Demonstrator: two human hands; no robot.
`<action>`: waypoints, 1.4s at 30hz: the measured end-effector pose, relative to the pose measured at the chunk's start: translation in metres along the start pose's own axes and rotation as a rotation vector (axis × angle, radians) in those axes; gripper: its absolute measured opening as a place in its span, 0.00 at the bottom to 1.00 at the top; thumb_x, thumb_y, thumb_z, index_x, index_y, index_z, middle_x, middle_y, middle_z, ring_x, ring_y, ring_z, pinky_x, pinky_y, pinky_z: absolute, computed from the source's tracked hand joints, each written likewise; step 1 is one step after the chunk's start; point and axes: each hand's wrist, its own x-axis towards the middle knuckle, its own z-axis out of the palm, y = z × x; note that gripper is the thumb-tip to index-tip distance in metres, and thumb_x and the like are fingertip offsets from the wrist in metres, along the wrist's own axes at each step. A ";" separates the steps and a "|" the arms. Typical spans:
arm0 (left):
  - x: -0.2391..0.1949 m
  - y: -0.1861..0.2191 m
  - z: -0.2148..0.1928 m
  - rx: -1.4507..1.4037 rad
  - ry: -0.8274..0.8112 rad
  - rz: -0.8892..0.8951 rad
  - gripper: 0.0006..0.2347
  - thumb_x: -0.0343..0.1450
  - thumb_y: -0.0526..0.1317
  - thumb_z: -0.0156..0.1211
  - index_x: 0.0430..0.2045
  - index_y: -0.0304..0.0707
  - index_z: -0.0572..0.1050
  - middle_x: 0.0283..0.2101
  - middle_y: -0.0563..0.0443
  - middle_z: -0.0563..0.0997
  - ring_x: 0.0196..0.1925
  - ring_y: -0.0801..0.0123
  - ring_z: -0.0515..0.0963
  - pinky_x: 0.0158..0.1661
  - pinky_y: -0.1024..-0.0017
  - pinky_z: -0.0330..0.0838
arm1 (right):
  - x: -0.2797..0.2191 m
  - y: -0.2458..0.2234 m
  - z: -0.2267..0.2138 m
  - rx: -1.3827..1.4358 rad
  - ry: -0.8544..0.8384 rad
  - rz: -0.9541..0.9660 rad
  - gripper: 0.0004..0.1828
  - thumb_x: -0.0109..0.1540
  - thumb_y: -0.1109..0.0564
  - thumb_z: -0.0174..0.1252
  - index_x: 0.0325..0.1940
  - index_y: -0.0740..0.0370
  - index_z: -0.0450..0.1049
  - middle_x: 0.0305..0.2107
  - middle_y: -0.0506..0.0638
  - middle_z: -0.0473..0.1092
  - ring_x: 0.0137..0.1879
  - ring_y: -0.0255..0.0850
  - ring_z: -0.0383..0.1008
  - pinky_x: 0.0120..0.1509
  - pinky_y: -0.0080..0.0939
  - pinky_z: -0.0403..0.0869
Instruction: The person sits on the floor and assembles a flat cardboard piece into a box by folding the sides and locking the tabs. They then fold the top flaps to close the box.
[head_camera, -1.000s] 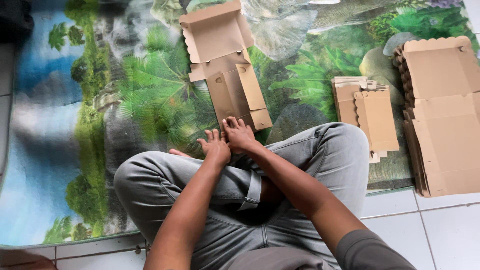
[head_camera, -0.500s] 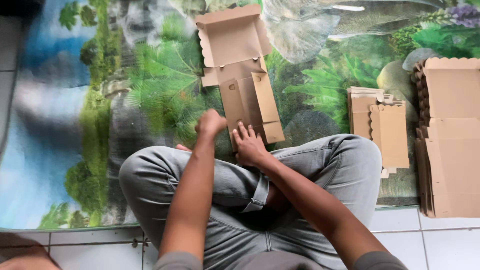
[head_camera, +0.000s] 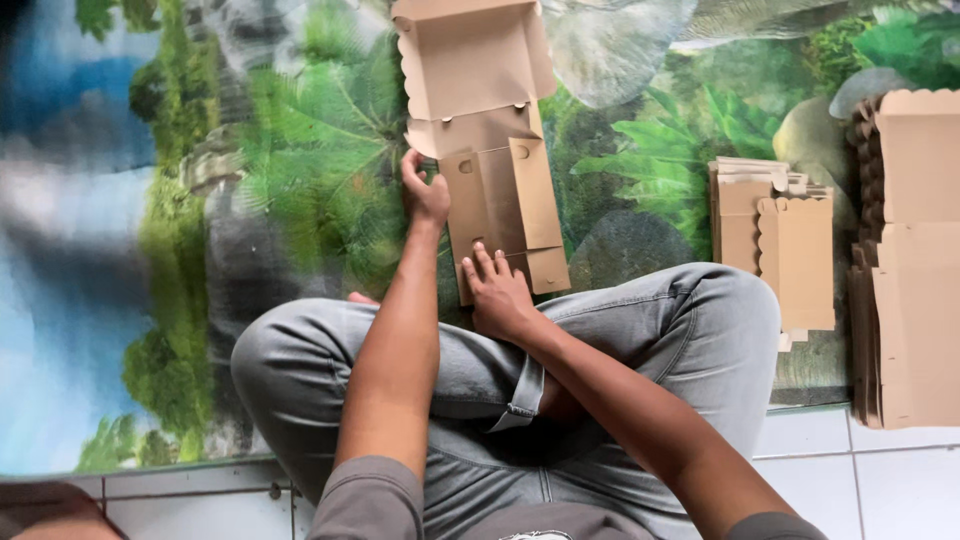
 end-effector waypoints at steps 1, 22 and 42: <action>-0.004 0.010 -0.005 0.180 -0.133 0.081 0.25 0.65 0.38 0.51 0.61 0.50 0.71 0.64 0.52 0.75 0.62 0.56 0.77 0.59 0.53 0.73 | 0.001 0.000 0.002 -0.003 -0.005 0.001 0.50 0.52 0.49 0.65 0.79 0.58 0.59 0.76 0.62 0.47 0.75 0.67 0.56 0.62 0.65 0.72; 0.028 0.037 0.034 1.013 -0.455 0.151 0.37 0.69 0.57 0.46 0.77 0.47 0.53 0.81 0.62 0.45 0.67 0.47 0.65 0.52 0.41 0.73 | 0.003 -0.004 -0.003 0.008 -0.121 0.033 0.55 0.52 0.50 0.64 0.82 0.55 0.49 0.79 0.60 0.40 0.79 0.66 0.49 0.67 0.63 0.66; -0.025 0.084 -0.018 1.170 -0.558 0.185 0.35 0.71 0.60 0.40 0.77 0.54 0.54 0.81 0.65 0.51 0.73 0.56 0.60 0.64 0.41 0.61 | 0.011 -0.006 0.001 0.010 -0.121 0.002 0.55 0.52 0.53 0.62 0.82 0.61 0.49 0.78 0.65 0.39 0.77 0.73 0.49 0.64 0.66 0.65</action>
